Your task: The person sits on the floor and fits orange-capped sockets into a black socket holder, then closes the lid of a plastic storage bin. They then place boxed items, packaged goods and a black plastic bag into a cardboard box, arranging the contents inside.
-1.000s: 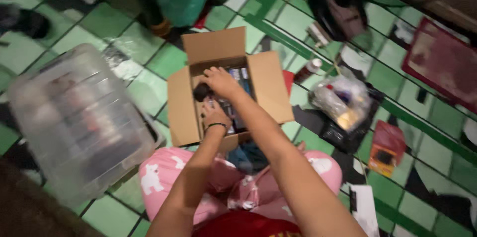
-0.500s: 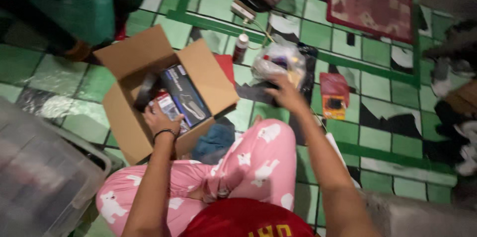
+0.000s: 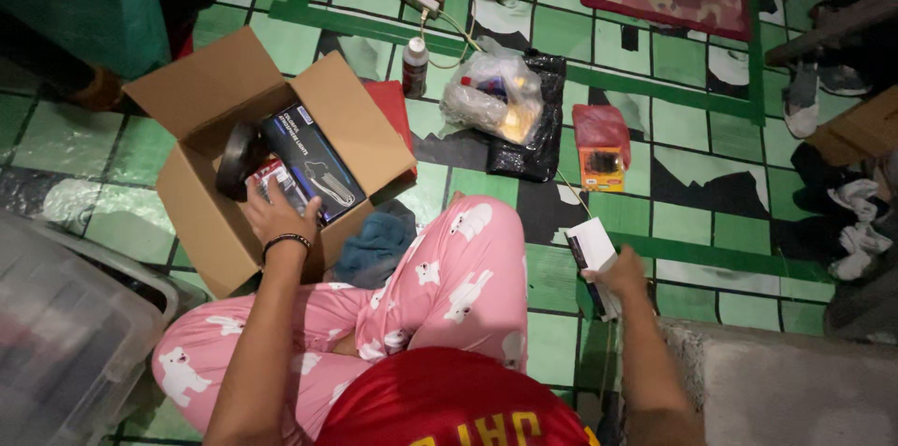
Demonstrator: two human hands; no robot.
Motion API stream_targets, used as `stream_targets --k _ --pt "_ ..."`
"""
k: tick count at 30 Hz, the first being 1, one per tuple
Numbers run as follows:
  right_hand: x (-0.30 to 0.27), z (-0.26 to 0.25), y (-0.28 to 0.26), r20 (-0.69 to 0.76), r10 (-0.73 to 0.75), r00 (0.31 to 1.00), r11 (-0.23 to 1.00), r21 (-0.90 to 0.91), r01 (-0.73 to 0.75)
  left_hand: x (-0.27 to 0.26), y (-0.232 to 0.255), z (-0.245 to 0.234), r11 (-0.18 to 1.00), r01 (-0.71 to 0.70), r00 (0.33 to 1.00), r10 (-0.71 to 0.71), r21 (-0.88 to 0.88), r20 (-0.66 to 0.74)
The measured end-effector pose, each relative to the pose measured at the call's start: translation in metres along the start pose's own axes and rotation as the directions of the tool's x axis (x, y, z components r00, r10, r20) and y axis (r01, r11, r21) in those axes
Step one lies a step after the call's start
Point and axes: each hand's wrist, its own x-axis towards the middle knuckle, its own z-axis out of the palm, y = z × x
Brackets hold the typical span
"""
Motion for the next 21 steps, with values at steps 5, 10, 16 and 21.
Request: stream_targets --k 5,10,16,21 --pt "-0.025 0.014 -0.010 -0.054 0.004 0.999 0.995 -0.100 -0.009 -0.007 0.008 -0.019 0.999 0.032 0.999 -0.033 0.007 0.033" --pt "-0.022 0.014 -0.013 -0.092 0.034 0.995 0.999 -0.033 -0.037 -0.013 0.010 -0.028 0.999 0.047 0.998 -0.047 -0.024 0.034" --pt "-0.016 0.009 -0.020 0.075 0.091 0.993 0.995 0.028 -0.093 -0.025 0.015 -0.039 0.997 0.064 0.997 -0.062 -0.051 0.041" --pt "-0.010 0.010 -0.032 -0.003 -0.028 1.000 0.949 0.313 0.027 -0.034 0.011 -0.043 0.990 0.094 0.994 -0.087 -0.109 0.066"
